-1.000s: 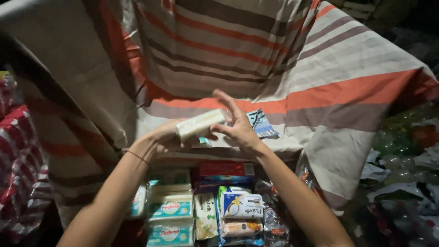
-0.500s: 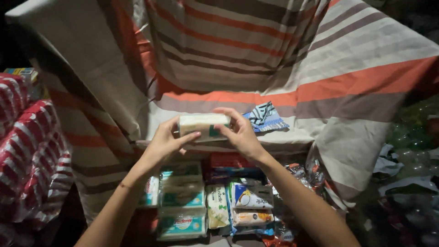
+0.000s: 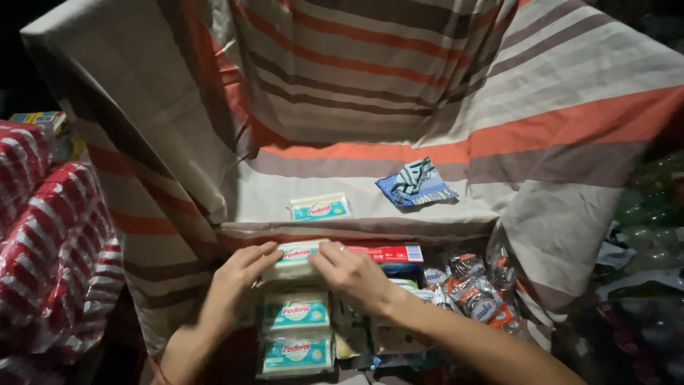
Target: Arranging small silver packets from a pile into an organized row on a surface.
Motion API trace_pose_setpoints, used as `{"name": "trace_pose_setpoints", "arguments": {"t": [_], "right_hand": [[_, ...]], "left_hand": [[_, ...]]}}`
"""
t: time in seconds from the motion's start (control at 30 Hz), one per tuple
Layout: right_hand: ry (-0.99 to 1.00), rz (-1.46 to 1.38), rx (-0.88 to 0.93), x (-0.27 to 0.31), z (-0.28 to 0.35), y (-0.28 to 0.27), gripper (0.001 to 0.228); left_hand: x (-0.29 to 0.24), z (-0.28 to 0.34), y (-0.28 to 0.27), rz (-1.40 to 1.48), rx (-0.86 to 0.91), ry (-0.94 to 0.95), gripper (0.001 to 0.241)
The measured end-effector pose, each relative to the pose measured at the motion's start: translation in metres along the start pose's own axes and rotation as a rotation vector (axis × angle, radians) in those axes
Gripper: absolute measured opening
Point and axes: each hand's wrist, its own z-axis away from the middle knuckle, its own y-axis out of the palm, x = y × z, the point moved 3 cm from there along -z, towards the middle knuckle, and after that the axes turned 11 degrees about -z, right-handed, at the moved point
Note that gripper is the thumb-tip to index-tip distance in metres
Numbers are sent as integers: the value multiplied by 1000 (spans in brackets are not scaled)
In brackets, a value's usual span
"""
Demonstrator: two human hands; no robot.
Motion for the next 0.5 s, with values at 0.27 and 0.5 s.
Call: {"name": "trace_pose_setpoints", "arguments": {"t": [0.27,0.5], "right_hand": [[-74,66,63,14,1,0,13],[-91,-253,-59,-4,-23,-46,16]], "left_hand": [[0,10,18,-80,-54,0,44],[-53,-35,-37,-199,-62,66,29]]}}
